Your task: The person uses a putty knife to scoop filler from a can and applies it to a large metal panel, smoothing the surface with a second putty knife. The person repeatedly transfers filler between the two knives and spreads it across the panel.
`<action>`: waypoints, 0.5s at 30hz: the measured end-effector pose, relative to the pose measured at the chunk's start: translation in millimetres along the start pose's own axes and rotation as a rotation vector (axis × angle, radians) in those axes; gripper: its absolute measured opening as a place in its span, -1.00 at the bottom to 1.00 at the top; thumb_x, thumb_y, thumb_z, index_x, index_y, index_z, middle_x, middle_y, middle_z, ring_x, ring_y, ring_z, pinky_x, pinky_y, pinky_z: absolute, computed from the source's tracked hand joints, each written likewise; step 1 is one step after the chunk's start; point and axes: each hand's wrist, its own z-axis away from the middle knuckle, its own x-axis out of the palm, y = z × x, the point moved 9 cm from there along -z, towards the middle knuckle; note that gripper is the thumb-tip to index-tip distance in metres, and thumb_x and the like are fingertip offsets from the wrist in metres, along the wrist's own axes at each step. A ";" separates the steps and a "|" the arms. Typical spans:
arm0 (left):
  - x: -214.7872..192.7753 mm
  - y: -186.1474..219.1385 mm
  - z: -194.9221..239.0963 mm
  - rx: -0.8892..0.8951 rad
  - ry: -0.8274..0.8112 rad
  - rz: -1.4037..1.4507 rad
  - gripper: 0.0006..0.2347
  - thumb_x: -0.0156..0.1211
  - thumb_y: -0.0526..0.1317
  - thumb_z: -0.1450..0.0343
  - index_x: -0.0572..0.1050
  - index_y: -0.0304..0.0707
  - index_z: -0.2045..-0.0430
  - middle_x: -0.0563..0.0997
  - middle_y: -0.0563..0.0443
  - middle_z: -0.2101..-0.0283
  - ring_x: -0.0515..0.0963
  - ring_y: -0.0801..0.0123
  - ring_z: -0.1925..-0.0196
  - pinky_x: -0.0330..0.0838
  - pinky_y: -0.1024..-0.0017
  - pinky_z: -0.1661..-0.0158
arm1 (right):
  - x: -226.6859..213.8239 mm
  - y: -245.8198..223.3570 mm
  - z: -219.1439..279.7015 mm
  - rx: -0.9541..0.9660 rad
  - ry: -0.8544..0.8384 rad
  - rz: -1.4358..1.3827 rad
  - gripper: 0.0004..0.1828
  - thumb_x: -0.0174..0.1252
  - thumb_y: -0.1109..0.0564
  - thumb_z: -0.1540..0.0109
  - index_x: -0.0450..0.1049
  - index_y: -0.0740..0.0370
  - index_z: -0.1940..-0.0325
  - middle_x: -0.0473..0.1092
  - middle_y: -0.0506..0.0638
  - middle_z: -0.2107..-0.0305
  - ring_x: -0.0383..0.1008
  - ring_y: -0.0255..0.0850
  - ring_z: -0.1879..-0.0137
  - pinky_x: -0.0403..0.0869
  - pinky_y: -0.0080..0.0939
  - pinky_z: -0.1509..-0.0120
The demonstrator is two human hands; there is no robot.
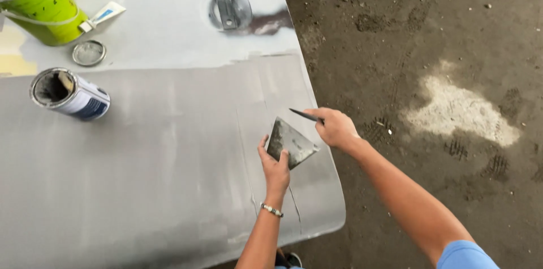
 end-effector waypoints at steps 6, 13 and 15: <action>24.2 24.8 -92.8 0.050 0.066 -0.110 -0.49 0.09 -0.39 -0.39 0.20 -0.24 -0.29 0.46 -0.15 -0.17 0.51 0.23 -0.15 0.38 0.33 -0.16 | -11.7 5.9 -127.8 0.051 -0.041 0.171 -0.52 0.05 0.16 -0.18 0.57 -0.21 -0.15 0.55 0.01 0.01 0.54 0.04 -0.07 0.51 0.01 -0.17; 27.4 18.2 -134.6 0.005 0.097 -0.094 -0.50 0.06 -0.42 -0.39 0.21 -0.24 -0.28 0.42 -0.12 -0.21 0.46 0.27 -0.21 0.33 0.34 -0.21 | 10.3 34.1 -228.7 0.012 -0.198 0.464 -0.48 0.01 0.16 -0.24 0.50 -0.31 -0.23 0.46 -0.11 -0.14 0.47 -0.09 -0.21 0.47 0.01 -0.22; 26.3 14.9 -139.3 -0.041 0.098 -0.045 -0.51 0.05 -0.42 -0.39 0.21 -0.24 -0.27 0.44 -0.12 -0.19 0.48 0.28 -0.18 0.36 0.35 -0.19 | 14.8 40.1 -245.1 0.019 -0.221 0.487 -0.46 0.00 0.19 -0.24 0.49 -0.32 -0.25 0.46 -0.12 -0.15 0.47 -0.09 -0.22 0.47 0.01 -0.23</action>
